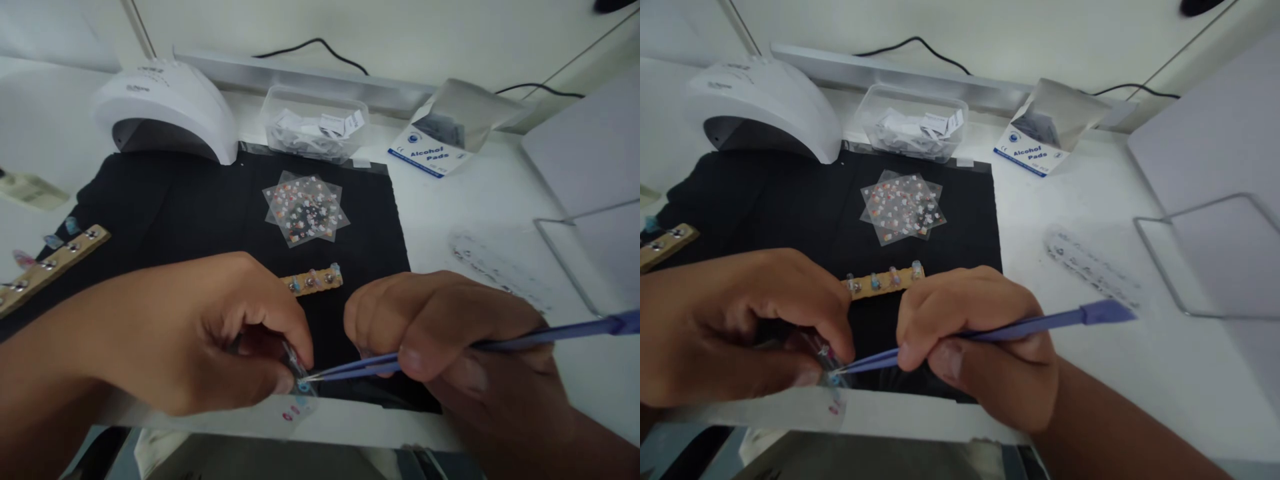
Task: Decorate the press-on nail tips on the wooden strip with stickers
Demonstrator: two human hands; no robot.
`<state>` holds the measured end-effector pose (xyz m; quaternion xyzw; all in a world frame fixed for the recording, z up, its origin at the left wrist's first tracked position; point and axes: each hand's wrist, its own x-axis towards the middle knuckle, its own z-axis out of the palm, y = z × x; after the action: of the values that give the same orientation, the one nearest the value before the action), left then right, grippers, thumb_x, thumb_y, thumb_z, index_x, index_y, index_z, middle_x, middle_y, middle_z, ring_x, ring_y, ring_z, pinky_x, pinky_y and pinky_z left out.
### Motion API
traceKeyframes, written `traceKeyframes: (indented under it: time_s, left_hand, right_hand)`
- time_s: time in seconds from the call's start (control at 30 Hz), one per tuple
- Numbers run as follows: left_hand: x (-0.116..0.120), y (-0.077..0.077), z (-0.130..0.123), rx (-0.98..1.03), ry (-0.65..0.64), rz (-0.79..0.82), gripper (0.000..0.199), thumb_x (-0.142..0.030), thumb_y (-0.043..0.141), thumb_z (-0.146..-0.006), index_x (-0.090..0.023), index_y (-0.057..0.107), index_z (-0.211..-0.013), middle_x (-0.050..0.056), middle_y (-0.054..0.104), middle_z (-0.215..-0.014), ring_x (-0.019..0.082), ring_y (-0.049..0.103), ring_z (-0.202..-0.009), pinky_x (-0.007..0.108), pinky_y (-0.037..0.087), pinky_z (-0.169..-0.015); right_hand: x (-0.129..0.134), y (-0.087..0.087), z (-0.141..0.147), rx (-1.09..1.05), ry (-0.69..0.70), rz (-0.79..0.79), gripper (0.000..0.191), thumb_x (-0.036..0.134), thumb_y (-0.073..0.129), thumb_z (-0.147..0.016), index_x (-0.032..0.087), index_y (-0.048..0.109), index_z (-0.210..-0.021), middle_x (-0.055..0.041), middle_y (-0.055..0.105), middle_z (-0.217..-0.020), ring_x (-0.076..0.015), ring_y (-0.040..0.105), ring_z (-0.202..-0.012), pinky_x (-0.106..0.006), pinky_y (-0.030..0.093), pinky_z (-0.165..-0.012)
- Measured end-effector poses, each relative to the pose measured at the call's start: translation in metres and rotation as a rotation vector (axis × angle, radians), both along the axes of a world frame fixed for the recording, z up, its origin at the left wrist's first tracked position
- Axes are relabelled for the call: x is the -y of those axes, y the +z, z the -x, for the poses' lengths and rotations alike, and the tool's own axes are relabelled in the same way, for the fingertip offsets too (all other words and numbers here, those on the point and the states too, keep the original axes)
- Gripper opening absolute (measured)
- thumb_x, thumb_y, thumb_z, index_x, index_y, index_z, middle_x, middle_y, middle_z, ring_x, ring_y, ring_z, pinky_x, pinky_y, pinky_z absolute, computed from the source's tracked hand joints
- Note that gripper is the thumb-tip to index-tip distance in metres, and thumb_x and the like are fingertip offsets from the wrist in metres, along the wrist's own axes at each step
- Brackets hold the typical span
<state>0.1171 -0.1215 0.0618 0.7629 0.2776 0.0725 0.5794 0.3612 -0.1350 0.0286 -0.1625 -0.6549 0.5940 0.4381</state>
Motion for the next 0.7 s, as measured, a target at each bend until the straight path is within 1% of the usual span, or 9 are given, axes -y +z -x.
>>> traceKeyframes:
  time_s: [0.13,0.27,0.37,0.43,0.53,0.63,0.7]
  left_hand:
    - [-0.001,0.001,-0.001,-0.008,-0.009,-0.038,0.018,-0.017,0.057,-0.085,-0.019,0.074,-0.083,0.003,0.072,-0.075,0.015,0.064,-0.062,0.020,0.044,-0.047]
    - [-0.001,0.001,-0.002,0.003,0.003,-0.024,0.016,-0.016,0.059,-0.083,-0.020,0.073,-0.078,0.002,0.071,-0.073,0.014,0.062,-0.059,0.019,0.044,-0.047]
    - [-0.002,0.001,-0.002,0.013,0.001,-0.022,0.015,-0.014,0.060,-0.082,-0.019,0.073,-0.077,0.001,0.071,-0.073,0.012,0.061,-0.058,0.018,0.044,-0.048]
    - [-0.003,0.000,-0.002,0.016,-0.013,-0.023,0.015,-0.015,0.059,-0.082,-0.019,0.074,-0.078,0.001,0.072,-0.073,0.012,0.061,-0.059,0.017,0.044,-0.048]
    - [-0.004,0.000,-0.003,0.015,-0.034,-0.032,0.020,-0.014,0.055,-0.083,-0.018,0.074,-0.080,0.003,0.073,-0.077,0.013,0.064,-0.063,0.017,0.045,-0.051]
    - [-0.003,0.001,-0.002,0.008,-0.038,-0.041,0.024,-0.013,0.051,-0.082,-0.018,0.075,-0.080,0.005,0.075,-0.083,0.015,0.067,-0.068,0.018,0.046,-0.051]
    - [-0.003,0.001,-0.001,0.009,-0.037,-0.038,0.023,-0.013,0.052,-0.082,-0.018,0.075,-0.079,0.005,0.075,-0.083,0.016,0.067,-0.069,0.018,0.046,-0.051]
  right_hand:
    - [0.001,0.000,-0.002,0.050,-0.003,0.023,0.020,0.029,0.057,-0.096,0.023,0.076,-0.095,-0.0008,0.064,-0.068,-0.0134,0.061,-0.057,-0.029,0.050,-0.055]
    - [0.000,-0.002,0.000,0.008,0.008,-0.023,0.018,0.029,0.059,-0.093,0.021,0.074,-0.096,-0.0012,0.063,-0.068,-0.0133,0.060,-0.056,-0.029,0.050,-0.053]
    - [-0.001,-0.002,0.004,0.008,0.011,-0.033,0.017,0.028,0.058,-0.093,0.019,0.073,-0.090,-0.0009,0.063,-0.067,-0.0124,0.060,-0.055,-0.028,0.048,-0.051]
    - [0.000,-0.002,0.006,-0.023,-0.013,-0.047,0.018,0.026,0.059,-0.093,0.017,0.072,-0.085,-0.0004,0.062,-0.065,-0.0110,0.058,-0.052,-0.026,0.045,-0.049]
    - [0.001,-0.004,0.009,-0.066,-0.053,-0.061,0.018,0.024,0.060,-0.093,0.014,0.070,-0.082,-0.0006,0.061,-0.064,-0.0102,0.057,-0.052,-0.025,0.043,-0.048]
    - [0.002,-0.004,0.011,-0.069,-0.043,-0.071,0.018,0.023,0.060,-0.093,0.013,0.068,-0.081,-0.0011,0.061,-0.064,-0.0102,0.057,-0.052,-0.024,0.043,-0.048]
    - [0.002,-0.004,0.010,-0.059,-0.030,-0.077,0.018,0.023,0.059,-0.094,0.013,0.067,-0.080,-0.0012,0.061,-0.064,-0.0099,0.056,-0.051,-0.024,0.044,-0.049]
